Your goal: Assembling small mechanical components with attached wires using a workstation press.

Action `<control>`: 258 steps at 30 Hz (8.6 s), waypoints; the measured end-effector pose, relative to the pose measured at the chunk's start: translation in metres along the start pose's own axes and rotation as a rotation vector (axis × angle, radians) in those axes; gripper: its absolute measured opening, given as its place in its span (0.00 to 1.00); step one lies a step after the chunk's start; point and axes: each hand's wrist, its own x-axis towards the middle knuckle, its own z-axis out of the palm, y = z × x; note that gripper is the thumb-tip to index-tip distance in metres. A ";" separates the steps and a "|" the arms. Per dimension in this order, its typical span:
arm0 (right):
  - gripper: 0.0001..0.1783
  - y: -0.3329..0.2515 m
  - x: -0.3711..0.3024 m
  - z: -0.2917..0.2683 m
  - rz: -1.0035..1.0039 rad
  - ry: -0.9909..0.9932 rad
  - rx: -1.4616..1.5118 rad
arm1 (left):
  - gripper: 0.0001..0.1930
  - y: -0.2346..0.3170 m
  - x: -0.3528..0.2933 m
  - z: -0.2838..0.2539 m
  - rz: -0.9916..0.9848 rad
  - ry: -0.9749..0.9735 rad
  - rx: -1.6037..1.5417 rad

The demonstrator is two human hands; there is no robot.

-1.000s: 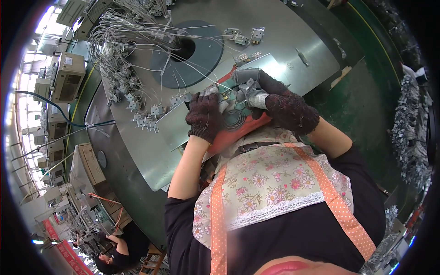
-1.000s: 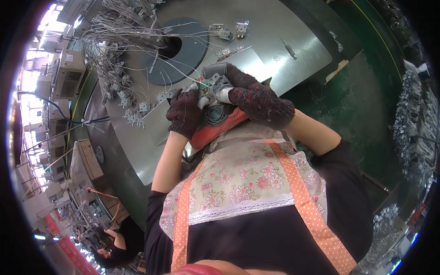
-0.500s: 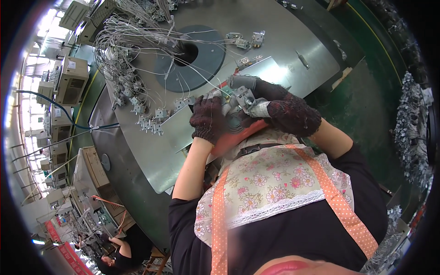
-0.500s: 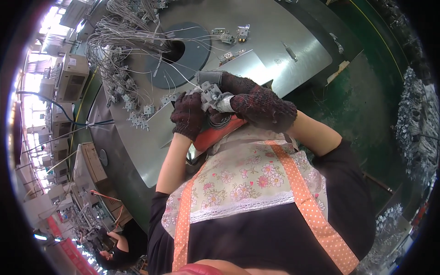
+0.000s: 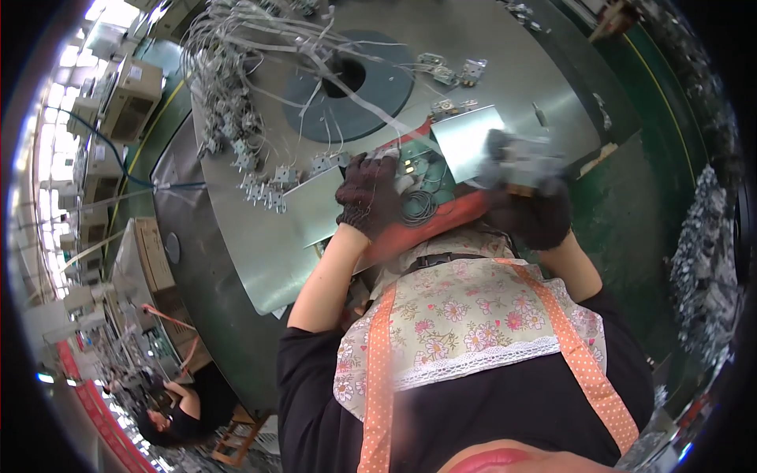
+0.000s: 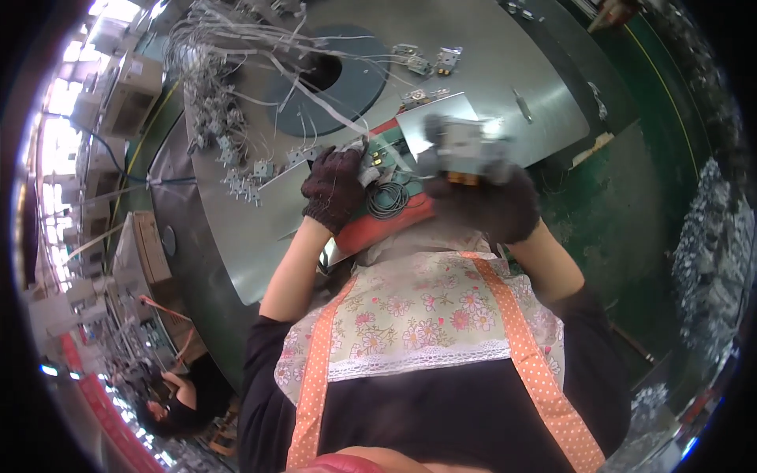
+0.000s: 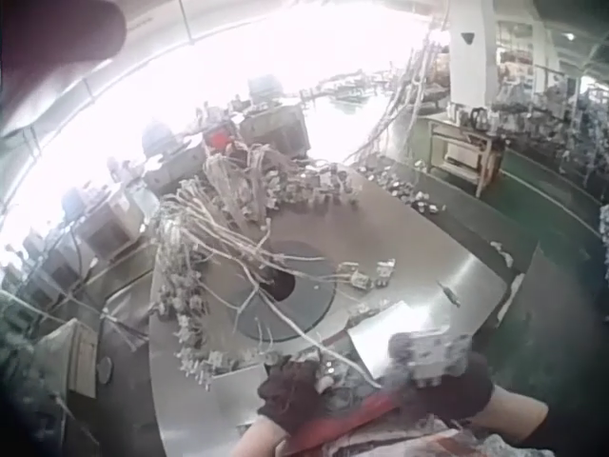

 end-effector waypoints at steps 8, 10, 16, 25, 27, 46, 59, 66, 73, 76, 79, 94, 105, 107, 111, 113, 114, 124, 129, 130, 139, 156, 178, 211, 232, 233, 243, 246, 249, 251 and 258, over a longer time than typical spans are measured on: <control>0.41 -0.018 0.048 -0.004 -0.020 -0.356 -0.614 | 0.26 -0.020 0.030 -0.007 -0.279 -0.122 -0.567; 0.46 -0.010 0.059 0.025 0.081 -0.222 -0.680 | 0.27 -0.043 0.056 -0.019 -0.390 -0.290 -0.479; 0.31 0.017 0.115 -0.033 -0.221 -0.360 -1.953 | 0.20 -0.120 0.068 -0.006 -0.410 -0.407 0.320; 0.22 0.046 0.155 -0.014 0.005 -0.473 -2.324 | 0.18 -0.127 0.031 -0.048 -0.345 -0.425 0.378; 0.23 0.046 0.156 -0.018 0.041 -0.485 -2.352 | 0.18 -0.128 0.028 -0.044 -0.350 -0.374 0.319; 0.23 0.076 0.128 -0.034 -0.228 -0.185 -2.299 | 0.13 -0.067 -0.013 -0.032 0.043 0.098 0.031; 0.27 0.024 0.135 -0.064 -0.238 -0.460 -1.672 | 0.21 -0.001 0.006 -0.006 0.112 -0.115 -0.055; 0.16 -0.107 0.196 -0.134 -0.558 -0.210 -1.804 | 0.30 -0.002 0.000 0.000 0.072 -0.067 0.089; 0.20 -0.109 0.256 -0.203 -0.222 -0.235 -2.051 | 0.30 0.007 0.001 -0.006 0.047 -0.072 0.099; 0.17 -0.126 0.263 -0.202 -0.149 -0.230 -1.965 | 0.28 0.015 0.004 -0.010 0.011 -0.086 0.086; 0.19 -0.154 0.256 -0.199 -0.377 -0.368 -2.202 | 0.27 0.012 0.002 -0.004 0.003 -0.078 0.107; 0.28 -0.186 0.051 -0.065 -0.624 -0.038 -1.772 | 0.28 0.004 -0.002 0.001 0.024 -0.066 0.115; 0.30 -0.133 0.028 -0.034 -0.316 0.346 -1.041 | 0.29 -0.001 -0.009 0.007 -0.019 -0.049 0.113; 0.29 -0.141 0.012 -0.045 -0.540 0.384 -1.075 | 0.29 -0.002 -0.007 0.008 -0.019 -0.050 0.092; 0.25 -0.139 0.011 -0.057 -0.487 0.285 -1.079 | 0.28 0.003 -0.001 -0.001 -0.022 -0.088 0.113; 0.24 -0.119 0.020 -0.042 -0.518 0.197 -1.063 | 0.28 0.003 0.003 -0.001 -0.006 -0.080 0.115; 0.22 -0.111 0.025 -0.033 -0.540 0.100 -1.046 | 0.28 0.000 0.003 0.003 0.001 -0.066 0.116; 0.20 -0.096 0.038 0.024 -0.411 -0.509 -0.858 | 0.29 -0.012 -0.015 0.016 0.063 -0.036 0.109; 0.22 -0.060 0.057 0.030 -0.132 -0.234 -1.060 | 0.28 -0.013 -0.010 0.012 0.054 -0.150 0.122; 0.24 -0.055 0.071 0.011 -0.421 -0.230 -1.438 | 0.27 -0.009 -0.004 0.009 0.059 -0.095 0.098; 0.29 -0.038 0.071 0.033 0.202 0.133 -0.572 | 0.29 0.003 0.001 -0.006 -0.086 -0.221 0.125; 0.37 -0.020 0.046 0.034 0.052 0.036 -0.582 | 0.32 -0.009 -0.005 0.010 0.061 -0.044 0.033; 0.33 -0.003 0.055 0.028 0.061 0.183 -0.812 | 0.25 -0.046 0.062 -0.024 -0.337 -0.331 -0.544; 0.51 0.077 0.123 -0.036 -0.225 -0.206 -2.208 | 0.16 -0.043 -0.001 -0.013 0.146 -0.059 0.016; 0.24 -0.098 0.184 -0.133 -0.255 -0.037 -2.138 | 0.30 -0.002 -0.012 0.010 0.031 -0.005 0.101; 0.24 -0.101 0.187 -0.130 -0.296 0.008 -2.062 | 0.30 -0.002 -0.013 0.011 0.033 0.022 0.094; 0.29 -0.118 0.231 -0.149 0.152 -0.113 -2.009 | 0.30 0.006 -0.006 -0.003 0.003 -0.037 0.124; 0.32 -0.127 0.239 -0.183 0.249 -0.221 -1.892 | 0.30 0.008 -0.003 -0.004 0.021 -0.024 0.117; 0.34 -0.134 0.244 -0.178 0.372 -0.385 -1.774 | 0.31 0.003 -0.008 0.000 -0.005 -0.046 0.120; 0.38 -0.146 0.243 -0.153 0.648 -0.428 -1.642 | 0.31 0.003 -0.012 0.000 -0.031 -0.059 0.129; 0.44 -0.136 0.240 -0.167 0.785 -0.223 -1.701 | 0.31 0.010 -0.007 -0.005 -0.023 -0.055 0.105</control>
